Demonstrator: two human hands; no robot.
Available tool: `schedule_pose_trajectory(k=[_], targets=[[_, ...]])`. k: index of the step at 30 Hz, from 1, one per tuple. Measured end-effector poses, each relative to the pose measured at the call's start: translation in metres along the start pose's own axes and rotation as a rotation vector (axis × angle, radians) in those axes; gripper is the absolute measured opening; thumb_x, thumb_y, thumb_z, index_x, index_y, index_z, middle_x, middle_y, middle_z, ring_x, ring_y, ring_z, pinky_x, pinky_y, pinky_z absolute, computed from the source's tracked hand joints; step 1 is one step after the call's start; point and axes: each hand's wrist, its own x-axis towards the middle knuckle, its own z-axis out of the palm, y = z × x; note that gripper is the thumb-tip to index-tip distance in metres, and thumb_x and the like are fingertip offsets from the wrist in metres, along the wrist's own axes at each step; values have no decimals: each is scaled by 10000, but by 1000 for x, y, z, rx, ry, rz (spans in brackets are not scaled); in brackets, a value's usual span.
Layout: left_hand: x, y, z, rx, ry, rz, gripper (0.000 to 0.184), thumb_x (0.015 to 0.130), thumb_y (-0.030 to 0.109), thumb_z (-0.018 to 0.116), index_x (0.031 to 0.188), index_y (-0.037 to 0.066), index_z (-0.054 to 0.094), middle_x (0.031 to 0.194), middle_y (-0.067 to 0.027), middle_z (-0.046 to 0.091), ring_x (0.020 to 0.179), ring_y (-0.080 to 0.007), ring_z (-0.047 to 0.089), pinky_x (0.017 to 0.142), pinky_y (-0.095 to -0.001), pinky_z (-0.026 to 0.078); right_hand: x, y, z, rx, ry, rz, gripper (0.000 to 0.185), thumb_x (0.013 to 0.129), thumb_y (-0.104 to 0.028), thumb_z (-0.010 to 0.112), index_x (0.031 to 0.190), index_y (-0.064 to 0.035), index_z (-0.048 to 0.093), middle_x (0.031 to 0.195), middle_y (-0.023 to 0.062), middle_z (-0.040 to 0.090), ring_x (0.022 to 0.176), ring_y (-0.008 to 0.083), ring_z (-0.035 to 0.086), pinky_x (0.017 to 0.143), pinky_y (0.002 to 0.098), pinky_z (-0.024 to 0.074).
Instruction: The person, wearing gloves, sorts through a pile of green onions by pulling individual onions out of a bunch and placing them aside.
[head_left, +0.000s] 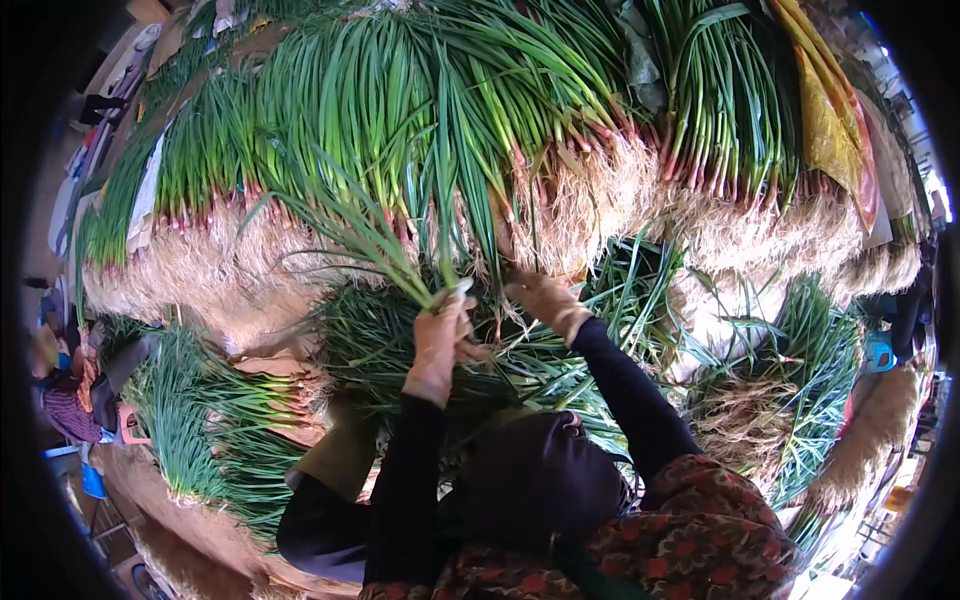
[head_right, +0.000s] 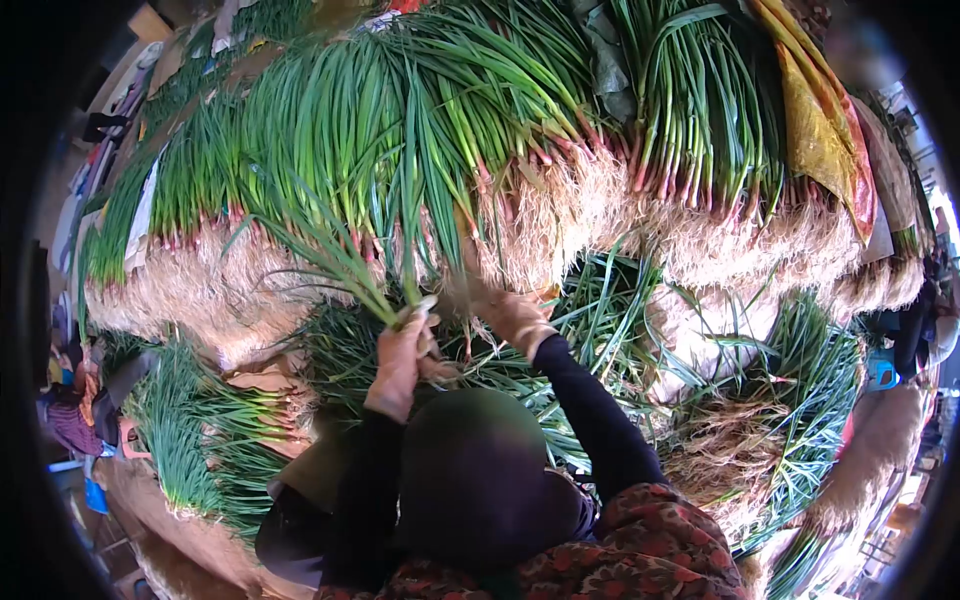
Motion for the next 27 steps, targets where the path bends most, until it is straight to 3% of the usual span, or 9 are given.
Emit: schedule_pose_trajectory(k=[2,8,10,12,14,15,18,21,27], targets=[[-40,36,-14,75,142,124,219,884,130,559,1069,29,619,730,-29,601,469,-14,379,389,-173,286,4,-23,-7,-104,-53,-283,342,845,-352,566,997,-50,617,920,128,655,829,298,621,735,361,475],[-84,56,-55,125,151,161,242,907,159,506,1074,21,614,614,45,529,441,11,346,405,-137,274,-50,-26,-35,607,97,-63,181,853,-152,617,982,-26,633,706,-6,581,617,54,515,525,199,414],[-82,43,-41,161,-15,58,268,910,188,505,1124,60,605,619,34,549,464,1,374,422,-148,297,-61,-10,-25,821,74,-1,192,860,-147,587,1015,-44,635,806,94,641,693,155,608,634,243,482],[-68,19,-33,128,-162,-39,298,925,235,480,1137,65,602,667,30,577,486,-12,394,436,-160,320,-84,-39,-33,251,107,-122,198,850,-155,599,1006,-37,631,886,118,656,804,202,644,707,295,511],[-67,5,-21,251,-138,-47,326,932,275,462,1136,64,604,706,36,589,500,-18,406,450,-166,330,-85,-52,1,430,236,-602,127,853,-145,583,924,-49,625,726,66,627,638,200,603,600,316,494],[-65,2,-16,313,-124,-39,342,935,294,453,1135,63,605,725,39,595,507,-21,412,457,-169,335,-89,-90,-24,231,-168,-492,175,871,-220,548,890,-56,607,706,97,605,646,255,601,591,357,482],[-67,2,-18,231,-77,-13,379,938,343,430,1115,66,619,771,52,600,526,-22,428,475,-170,344,-79,-100,-8,17,-138,-610,230,850,-288,555,881,-64,596,690,138,575,683,322,582,593,398,466],[-74,8,-22,259,-3,-46,317,919,299,489,1065,61,639,722,52,595,498,-28,429,448,-172,334,-76,-101,0,-8,-229,-688,255,869,-307,539,898,-63,605,717,131,597,695,306,594,611,386,469],[-64,-9,-23,140,-36,-63,206,895,214,532,904,34,631,625,6,559,459,-46,438,417,-188,320,-38,-94,-6,499,-121,-294,386,876,-376,563,923,5,598,791,117,619,707,172,588,653,317,467]])
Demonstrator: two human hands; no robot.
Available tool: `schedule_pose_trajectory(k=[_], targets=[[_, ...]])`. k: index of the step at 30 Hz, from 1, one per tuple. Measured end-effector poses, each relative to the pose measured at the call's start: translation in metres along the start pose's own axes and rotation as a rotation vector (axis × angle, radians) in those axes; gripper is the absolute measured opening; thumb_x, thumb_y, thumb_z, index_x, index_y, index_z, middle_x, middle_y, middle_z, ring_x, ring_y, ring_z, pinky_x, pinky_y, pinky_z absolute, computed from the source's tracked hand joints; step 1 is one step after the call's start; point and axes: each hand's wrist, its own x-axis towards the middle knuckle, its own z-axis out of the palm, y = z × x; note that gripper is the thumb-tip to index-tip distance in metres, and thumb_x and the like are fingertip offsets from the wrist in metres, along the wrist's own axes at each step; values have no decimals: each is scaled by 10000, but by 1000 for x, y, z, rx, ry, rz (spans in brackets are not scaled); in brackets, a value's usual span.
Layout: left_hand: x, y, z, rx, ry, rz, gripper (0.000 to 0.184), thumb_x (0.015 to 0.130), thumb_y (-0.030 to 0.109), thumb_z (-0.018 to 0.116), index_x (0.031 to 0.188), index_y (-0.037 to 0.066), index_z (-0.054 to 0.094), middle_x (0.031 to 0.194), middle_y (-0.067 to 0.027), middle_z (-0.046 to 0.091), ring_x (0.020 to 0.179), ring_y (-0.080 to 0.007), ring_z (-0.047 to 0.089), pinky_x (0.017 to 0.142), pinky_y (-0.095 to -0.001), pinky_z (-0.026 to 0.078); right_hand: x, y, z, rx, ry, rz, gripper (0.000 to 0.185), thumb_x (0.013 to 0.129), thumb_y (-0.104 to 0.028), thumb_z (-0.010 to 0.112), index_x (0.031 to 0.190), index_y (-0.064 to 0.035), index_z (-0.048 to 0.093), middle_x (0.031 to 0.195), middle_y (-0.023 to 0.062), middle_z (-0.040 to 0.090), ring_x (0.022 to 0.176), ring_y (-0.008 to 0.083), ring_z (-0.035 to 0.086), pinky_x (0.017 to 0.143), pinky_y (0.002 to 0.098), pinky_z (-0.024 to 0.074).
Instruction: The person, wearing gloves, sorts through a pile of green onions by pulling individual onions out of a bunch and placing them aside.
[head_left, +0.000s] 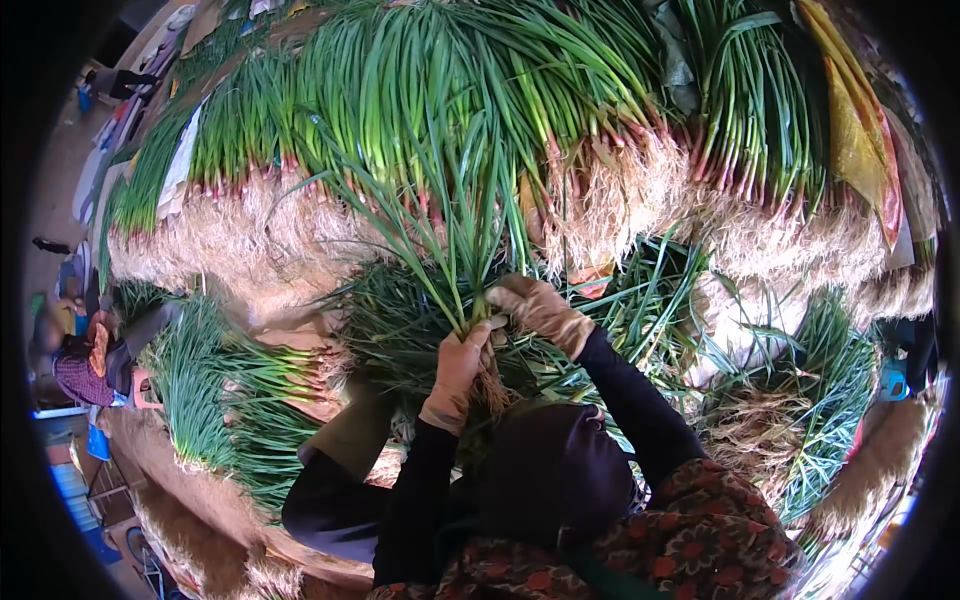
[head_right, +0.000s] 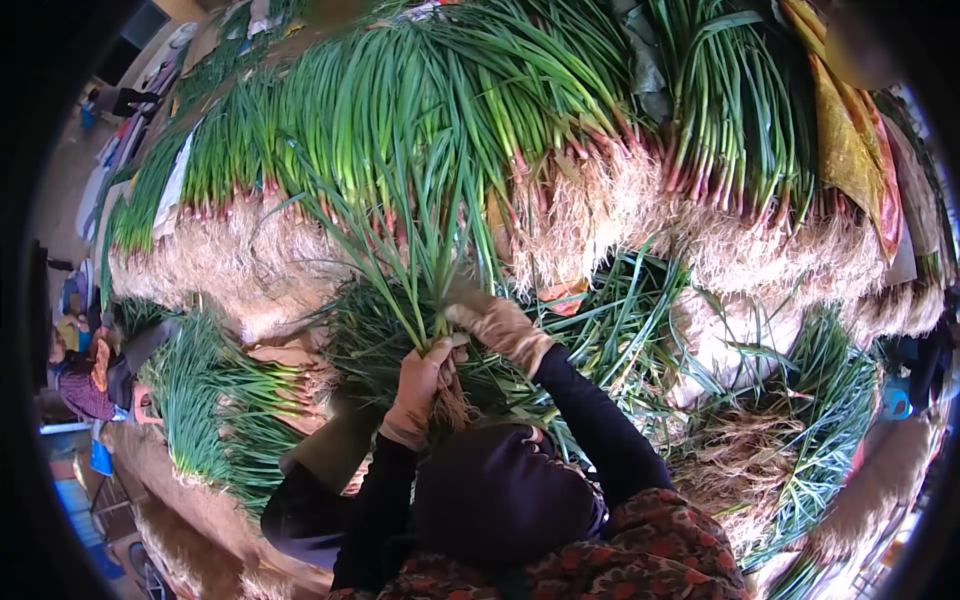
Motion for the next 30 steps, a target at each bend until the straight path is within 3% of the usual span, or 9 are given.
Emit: schedule_pose_trajectory(k=[6,9,10,15,19,21,24,25,30], targets=[[-3,-4,10,85,137,53,195,882,207,538,789,38,556,580,16,510,457,-55,431,416,-201,314,8,13,25,190,49,171,195,839,-203,618,908,-23,588,688,89,548,623,139,516,543,295,433],[-2,-10,9,-21,158,93,195,884,201,522,782,39,557,589,15,510,460,-57,423,422,-204,314,-6,25,33,-552,95,-370,209,834,-189,557,966,-35,605,801,132,619,719,263,605,656,365,473],[-2,-10,10,-91,139,79,195,889,197,512,803,32,569,595,14,511,460,-57,419,425,-203,316,-8,19,34,-603,137,-402,129,824,-134,521,870,-43,601,692,89,581,654,223,587,582,362,477],[-14,8,11,-256,-13,67,256,917,213,470,939,-2,608,608,23,497,478,-58,404,462,-200,329,19,112,-11,100,142,-21,142,825,-116,529,925,-52,606,755,22,605,592,127,539,523,259,449],[-23,14,18,-457,-199,-37,428,940,396,411,990,0,566,560,42,433,473,-68,367,472,-219,310,4,58,-15,-112,-447,48,192,835,-135,535,997,-45,586,817,39,600,690,120,555,635,265,468],[-20,11,14,-619,-396,-86,488,940,462,364,987,9,540,532,45,397,463,-77,349,464,-226,298,2,28,-5,293,-373,169,163,831,-87,544,974,-30,599,835,28,599,724,101,552,631,236,460],[-17,8,9,-740,-584,-114,452,952,474,296,960,80,517,496,50,340,434,-87,326,450,-238,289,23,34,23,380,-291,16,178,859,-214,579,928,-52,603,842,27,593,763,95,532,698,251,445],[-18,13,9,-793,-653,-107,433,956,463,293,958,93,518,493,53,337,429,-85,322,447,-238,287,23,9,26,944,-375,452,184,858,-236,593,908,-59,604,831,27,592,742,102,531,680,255,448],[-26,19,-3,-792,-600,-157,387,959,445,307,926,114,504,463,56,315,415,-90,309,438,-241,271,21,17,46,1209,-381,463,221,866,-253,590,931,-42,600,725,32,583,642,110,530,589,259,456]])
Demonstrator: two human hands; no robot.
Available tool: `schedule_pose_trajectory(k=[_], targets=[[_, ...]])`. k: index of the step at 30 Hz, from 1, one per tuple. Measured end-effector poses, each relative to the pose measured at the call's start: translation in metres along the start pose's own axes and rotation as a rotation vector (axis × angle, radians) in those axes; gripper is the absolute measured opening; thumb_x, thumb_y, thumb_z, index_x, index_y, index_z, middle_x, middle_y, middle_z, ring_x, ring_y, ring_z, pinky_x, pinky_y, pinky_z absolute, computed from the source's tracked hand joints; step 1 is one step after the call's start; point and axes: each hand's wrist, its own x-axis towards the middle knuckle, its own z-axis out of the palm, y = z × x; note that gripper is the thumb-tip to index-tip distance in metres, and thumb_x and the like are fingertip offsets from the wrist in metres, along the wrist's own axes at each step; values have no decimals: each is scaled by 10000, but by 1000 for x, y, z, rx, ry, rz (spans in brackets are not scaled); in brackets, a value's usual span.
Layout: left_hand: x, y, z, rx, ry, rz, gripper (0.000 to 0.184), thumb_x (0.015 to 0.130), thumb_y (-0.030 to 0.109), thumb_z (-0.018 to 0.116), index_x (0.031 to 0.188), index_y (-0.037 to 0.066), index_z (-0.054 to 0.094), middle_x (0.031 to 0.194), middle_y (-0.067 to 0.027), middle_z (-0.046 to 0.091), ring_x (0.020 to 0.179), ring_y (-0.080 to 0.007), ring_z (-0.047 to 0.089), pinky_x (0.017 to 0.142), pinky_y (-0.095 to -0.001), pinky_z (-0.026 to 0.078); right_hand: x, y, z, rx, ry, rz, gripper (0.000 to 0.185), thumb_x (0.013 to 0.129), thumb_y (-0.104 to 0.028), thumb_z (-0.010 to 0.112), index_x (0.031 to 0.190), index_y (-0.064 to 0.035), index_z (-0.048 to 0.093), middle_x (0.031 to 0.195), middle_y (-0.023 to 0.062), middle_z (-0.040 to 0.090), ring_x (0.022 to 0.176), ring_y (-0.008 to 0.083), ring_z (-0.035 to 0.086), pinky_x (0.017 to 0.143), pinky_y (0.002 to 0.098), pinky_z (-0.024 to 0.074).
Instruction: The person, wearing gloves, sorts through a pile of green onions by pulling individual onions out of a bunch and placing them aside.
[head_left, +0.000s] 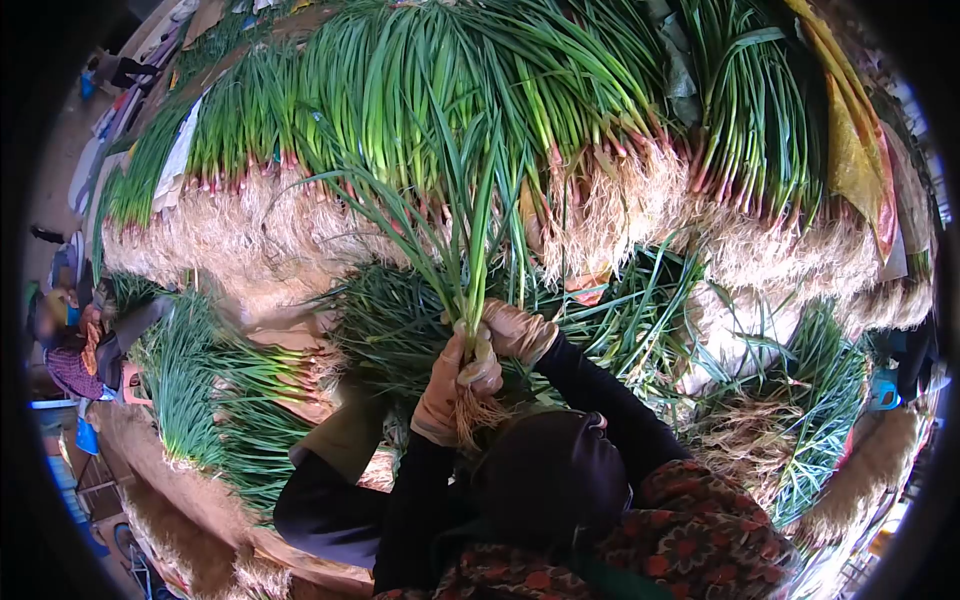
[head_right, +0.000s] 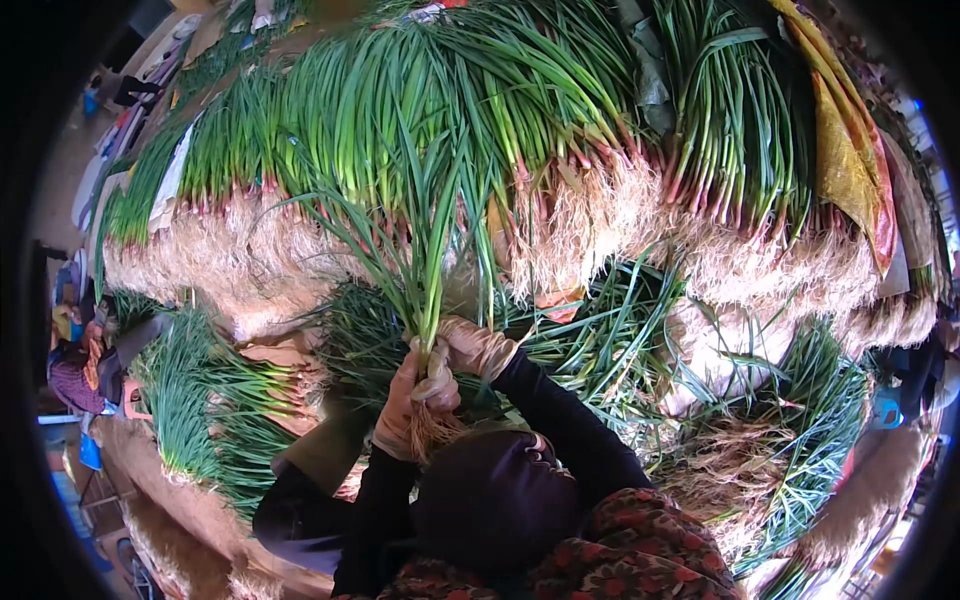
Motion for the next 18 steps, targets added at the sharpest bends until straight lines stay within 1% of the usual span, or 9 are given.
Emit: schedule_pose_trajectory(k=[1,4,7,8,11,13,15,16,18], targets=[[1,-2,-1,31,7,-12,392,958,447,309,892,114,504,462,54,319,411,-92,310,436,-242,270,-4,-6,2,47,-78,82,218,864,-245,593,934,-40,611,734,30,586,666,115,531,604,266,456],[1,-6,-2,117,28,-16,436,955,459,306,766,115,495,453,48,329,397,-97,311,424,-244,268,2,4,-3,-188,72,-160,189,859,-217,584,882,-36,631,730,18,587,630,112,516,587,269,445],[-2,-2,-1,260,33,65,527,954,479,279,605,125,453,432,41,332,377,-104,307,403,-247,262,27,33,-38,-894,-71,-717,177,837,-197,583,851,-29,636,699,45,582,573,144,503,565,294,444],[-2,1,-2,347,34,115,554,955,485,266,561,132,429,426,40,330,371,-106,304,396,-248,259,50,59,-82,-921,-206,-691,156,802,-169,590,826,-19,626,717,108,609,596,244,558,586,332,462],[-16,12,24,699,326,286,601,942,534,226,524,141,404,429,36,327,367,-99,293,377,-252,242,14,57,-50,-1659,141,-397,235,794,-225,544,741,-12,628,766,181,632,770,356,617,645,399,481],[-22,27,49,632,376,492,552,939,528,273,595,124,426,462,34,338,393,-94,315,395,-244,256,-20,29,-9,-1885,50,324,290,783,-262,548,799,6,656,817,175,641,764,337,629,651,394,493],[-23,44,51,523,379,612,473,933,479,378,642,109,419,503,53,335,445,-62,329,440,-217,274,-41,28,-28,-1824,-306,222,330,802,-276,539,838,36,640,837,171,645,744,324,632,654,395,495],[-19,51,39,515,415,564,422,928,427,424,676,93,474,512,58,342,442,-52,319,435,-212,266,-49,25,-60,-1308,-246,190,345,811,-293,541,899,29,624,855,179,642,767,323,627,675,401,491],[-13,50,25,538,481,427,287,908,311,505,799,55,576,526,69,358,437,-35,309,424,-203,249,-53,4,-85,-1405,81,-42,319,842,-283,527,955,7,597,888,172,635,801,308,621,699,392,481]])
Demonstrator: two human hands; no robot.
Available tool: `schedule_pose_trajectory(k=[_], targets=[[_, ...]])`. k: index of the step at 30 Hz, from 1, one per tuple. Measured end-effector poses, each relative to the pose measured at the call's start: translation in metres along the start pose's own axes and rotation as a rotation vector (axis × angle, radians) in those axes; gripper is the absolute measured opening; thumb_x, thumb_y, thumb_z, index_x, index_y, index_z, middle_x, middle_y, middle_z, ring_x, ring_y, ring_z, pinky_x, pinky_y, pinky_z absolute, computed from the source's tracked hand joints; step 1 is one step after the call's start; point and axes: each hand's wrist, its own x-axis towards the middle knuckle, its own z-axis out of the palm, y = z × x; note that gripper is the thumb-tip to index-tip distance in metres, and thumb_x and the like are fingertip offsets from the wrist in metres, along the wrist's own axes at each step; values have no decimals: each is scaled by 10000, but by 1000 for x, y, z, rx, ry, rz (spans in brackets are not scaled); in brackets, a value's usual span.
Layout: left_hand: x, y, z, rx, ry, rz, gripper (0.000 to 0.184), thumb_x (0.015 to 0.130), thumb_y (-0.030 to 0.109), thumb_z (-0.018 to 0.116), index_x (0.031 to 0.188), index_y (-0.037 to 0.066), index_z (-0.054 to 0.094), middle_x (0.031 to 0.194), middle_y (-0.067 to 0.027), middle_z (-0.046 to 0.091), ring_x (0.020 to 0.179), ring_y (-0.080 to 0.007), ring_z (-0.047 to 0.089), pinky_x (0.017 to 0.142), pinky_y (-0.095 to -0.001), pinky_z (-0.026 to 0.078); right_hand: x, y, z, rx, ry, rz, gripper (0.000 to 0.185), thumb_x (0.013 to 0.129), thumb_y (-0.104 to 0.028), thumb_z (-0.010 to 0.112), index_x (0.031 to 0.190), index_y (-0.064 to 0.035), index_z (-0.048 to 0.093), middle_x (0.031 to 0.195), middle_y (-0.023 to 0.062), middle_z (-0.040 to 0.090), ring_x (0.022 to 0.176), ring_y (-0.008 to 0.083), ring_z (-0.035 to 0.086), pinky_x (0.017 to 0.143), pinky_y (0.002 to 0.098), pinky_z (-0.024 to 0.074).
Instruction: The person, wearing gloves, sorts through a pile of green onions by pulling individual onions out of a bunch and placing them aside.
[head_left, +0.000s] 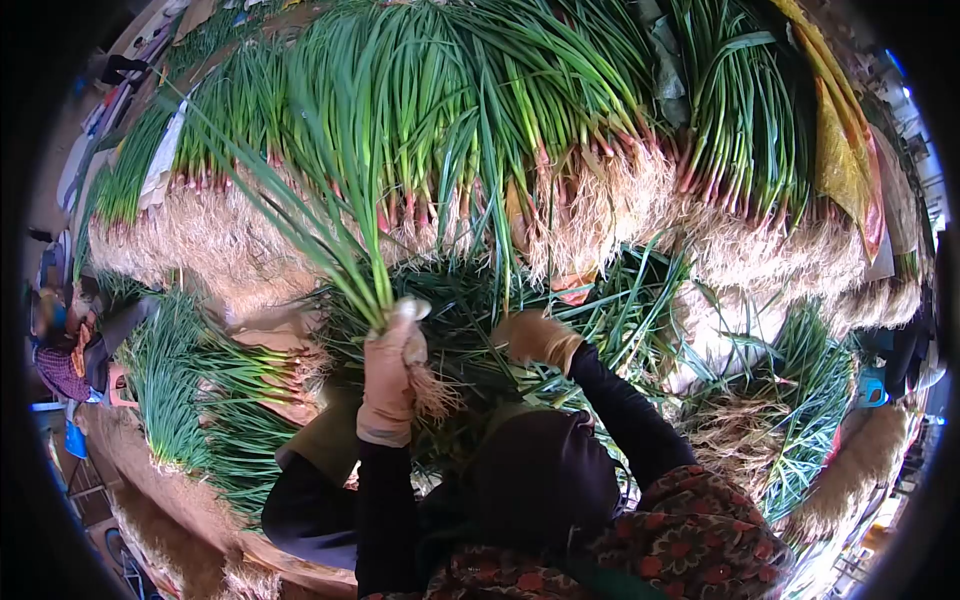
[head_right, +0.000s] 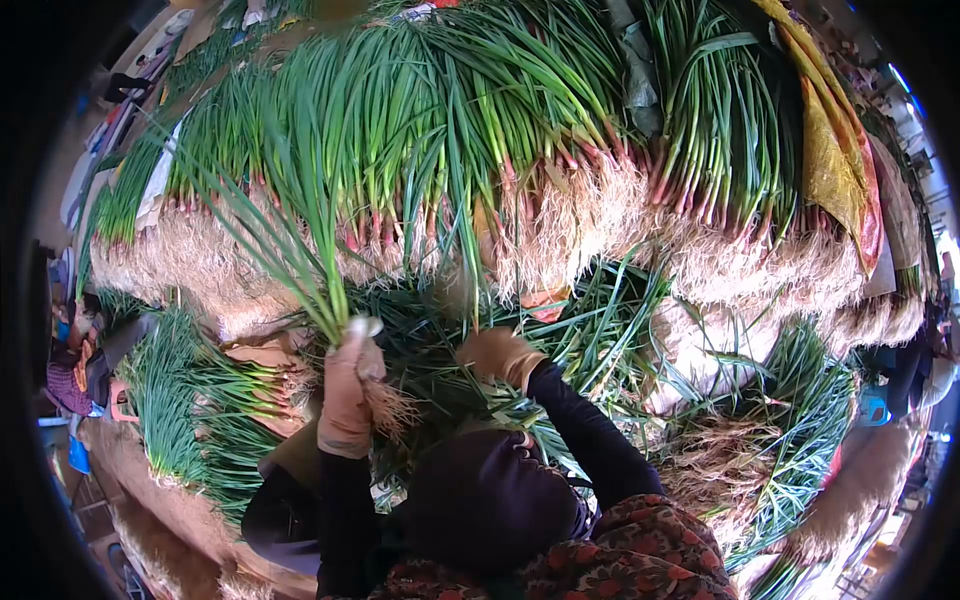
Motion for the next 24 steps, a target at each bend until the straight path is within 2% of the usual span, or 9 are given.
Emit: schedule_pose_trajectory(k=[1,3,4,11,15,17,19,20,24], targets=[[0,-5,5,56,-6,-82,229,894,247,540,889,33,623,532,75,366,435,-28,308,416,-199,239,4,-2,-17,-605,321,-5,272,865,-255,510,951,-8,585,904,158,630,812,294,619,702,376,475],[4,-27,15,133,-8,-142,224,870,171,569,1050,50,625,547,73,404,437,-26,327,404,-187,237,23,-8,-35,-299,649,319,311,859,-315,537,961,-25,588,894,163,631,816,313,617,700,383,473],[7,-38,16,176,-6,-147,215,869,173,572,1044,62,631,563,64,437,444,-25,345,408,-184,249,18,-29,-39,-241,689,187,347,850,-358,540,977,-38,587,867,169,632,824,328,615,700,397,470],[15,-85,0,342,-37,-177,204,893,180,534,986,31,640,649,13,558,471,-39,446,423,-176,324,33,-73,-29,-24,386,-270,301,860,-303,570,960,-19,592,825,150,608,745,237,577,691,346,465],[5,-49,17,95,-131,-56,265,919,182,487,1084,-1,584,717,3,537,555,-53,457,504,-194,381,23,-117,-98,-542,679,244,354,870,-380,536,1007,-58,587,736,117,637,614,230,609,581,362,490],[7,-43,20,-65,-101,100,301,932,179,461,1151,-10,542,767,-6,525,628,-59,474,569,-205,411,43,-54,-117,-740,930,114,303,898,-349,500,1003,-79,586,669,83,601,508,180,553,457,351,451],[15,-42,17,-167,-140,55,321,937,178,454,1188,-12,513,807,-7,522,647,-63,468,598,-210,422,33,-70,-111,-940,734,90,255,914,-318,475,939,-87,582,604,52,550,441,137,490,370,321,400],[20,-43,15,-219,-157,30,332,939,178,450,1207,-13,498,827,-7,521,657,-65,465,613,-213,427,34,-76,-100,-656,729,-123,258,910,-319,480,853,-81,562,586,42,535,433,116,479,351,276,387],[27,-49,24,-52,-40,-63,301,925,162,479,1190,30,528,864,3,599,568,-24,426,508,-169,358,11,-76,-21,-818,469,-498,232,862,-273,547,1007,-95,584,759,89,606,608,232,606,500,307,489]])
